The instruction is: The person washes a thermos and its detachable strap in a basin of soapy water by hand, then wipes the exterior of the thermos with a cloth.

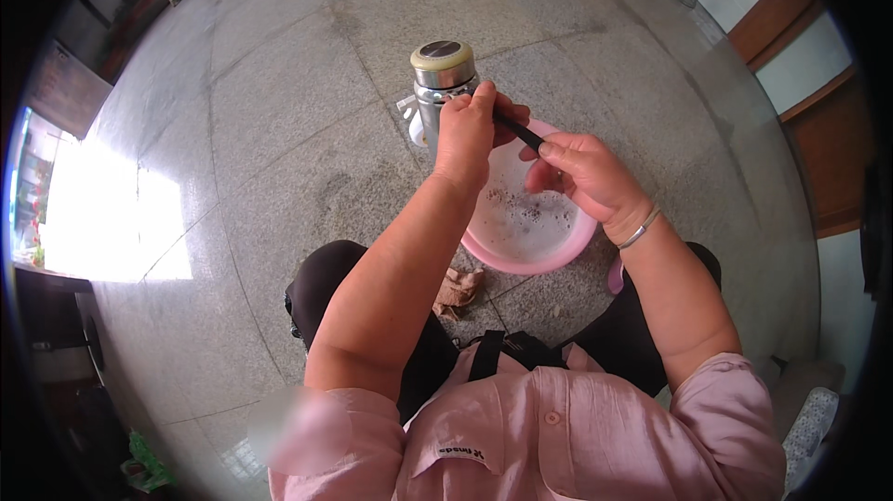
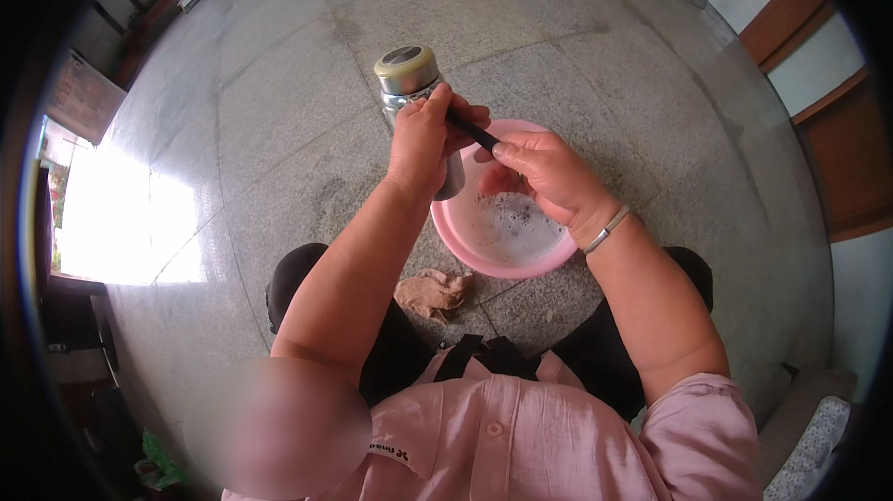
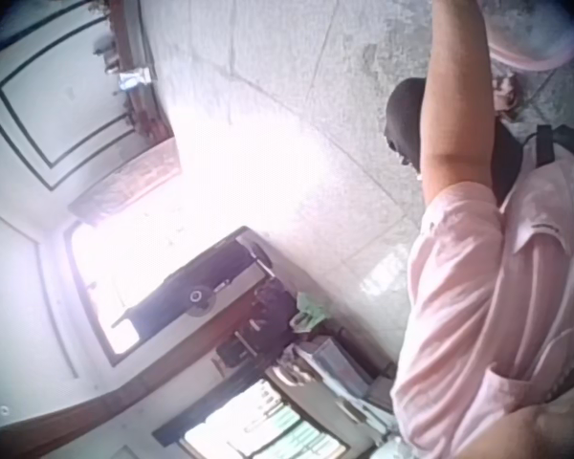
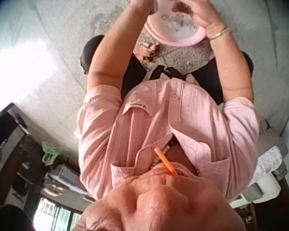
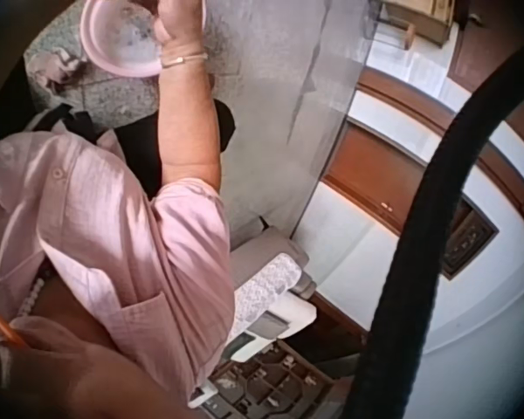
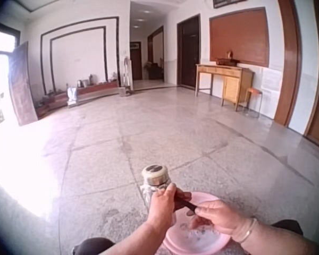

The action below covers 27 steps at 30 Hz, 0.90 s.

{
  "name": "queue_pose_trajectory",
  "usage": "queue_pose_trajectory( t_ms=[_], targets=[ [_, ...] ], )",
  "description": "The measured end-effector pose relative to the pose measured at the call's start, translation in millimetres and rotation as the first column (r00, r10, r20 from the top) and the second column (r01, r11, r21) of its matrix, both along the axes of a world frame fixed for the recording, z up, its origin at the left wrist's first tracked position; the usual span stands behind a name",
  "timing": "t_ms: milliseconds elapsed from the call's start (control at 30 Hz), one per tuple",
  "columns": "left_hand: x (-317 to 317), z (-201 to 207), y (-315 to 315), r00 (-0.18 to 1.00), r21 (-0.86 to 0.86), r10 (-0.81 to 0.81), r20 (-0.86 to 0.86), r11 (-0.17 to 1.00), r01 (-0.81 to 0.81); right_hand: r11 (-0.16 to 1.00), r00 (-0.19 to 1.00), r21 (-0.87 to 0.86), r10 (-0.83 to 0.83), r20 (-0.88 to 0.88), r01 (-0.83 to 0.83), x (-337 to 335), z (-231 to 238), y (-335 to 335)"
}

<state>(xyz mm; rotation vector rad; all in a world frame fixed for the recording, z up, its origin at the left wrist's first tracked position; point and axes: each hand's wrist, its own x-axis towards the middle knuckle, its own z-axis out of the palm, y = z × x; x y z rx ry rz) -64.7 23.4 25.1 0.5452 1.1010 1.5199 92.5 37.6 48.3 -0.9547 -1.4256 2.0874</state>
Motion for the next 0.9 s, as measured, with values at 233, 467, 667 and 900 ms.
queue_pose_trajectory(
  t_ms=[233,467,667,900],
  targets=[
    [2,0,0,0.996,0.021,-0.045,0.077,0.999,0.044,0.995,0.995,0.102,-0.02,0.097,0.01,-1,-16,9],
    [7,1,-3,0.985,0.064,-0.144,0.099,0.988,0.138,0.981,0.995,0.181,-0.081,0.056,0.069,-9,-23,8],
    [6,-7,0,0.984,0.052,-0.147,0.104,0.988,0.142,0.983,0.978,0.172,0.025,0.206,-0.061,-15,-10,3],
    [5,-21,5,0.996,0.062,-0.085,0.0,0.994,0.085,0.999,0.998,0.003,-0.034,0.046,0.034,-19,-13,1]
  ],
)
